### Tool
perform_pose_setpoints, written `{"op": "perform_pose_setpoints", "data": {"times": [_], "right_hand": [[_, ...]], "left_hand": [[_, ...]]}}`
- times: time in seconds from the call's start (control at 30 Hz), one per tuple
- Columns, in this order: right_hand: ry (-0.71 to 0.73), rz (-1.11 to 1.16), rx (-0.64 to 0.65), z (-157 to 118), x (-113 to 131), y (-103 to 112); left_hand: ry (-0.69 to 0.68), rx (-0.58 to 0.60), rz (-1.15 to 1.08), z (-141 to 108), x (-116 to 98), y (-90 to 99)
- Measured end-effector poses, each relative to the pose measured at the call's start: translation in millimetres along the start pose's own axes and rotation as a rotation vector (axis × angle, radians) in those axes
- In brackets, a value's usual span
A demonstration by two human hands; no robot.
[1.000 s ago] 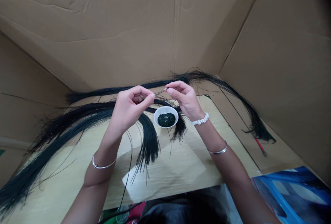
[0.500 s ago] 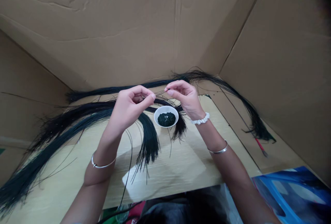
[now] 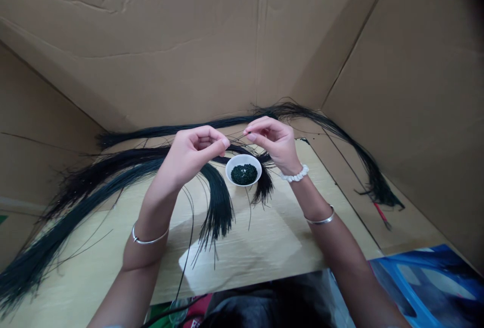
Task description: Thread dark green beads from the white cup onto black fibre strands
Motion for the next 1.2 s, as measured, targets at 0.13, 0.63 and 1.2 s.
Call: {"op": "perform_pose_setpoints", "data": {"times": [0.13,0.63,1.2], "right_hand": [[0.079,-0.110,0.006,-4,11,0],[-0.046,0.008,0.101,0,1,-4],[-0.208,0.063,0.077,-2,-13,-11]], "left_hand": [[0.006,0.013,-0.019,1,2,0.1],[-0.054,-0.046,0.034,-2,-6,1.7],[-0.082,-0.083,0.062,-3,-4,3.5]]}}
Point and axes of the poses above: each hand's wrist, its own z-axis towards the middle knuckle, its own y-axis out of the back of the hand, x = y × z, the point moved 9 cm from there along z, towards the middle knuckle, and after that the axes turned 14 degrees about -y, right-handed, at the moved point
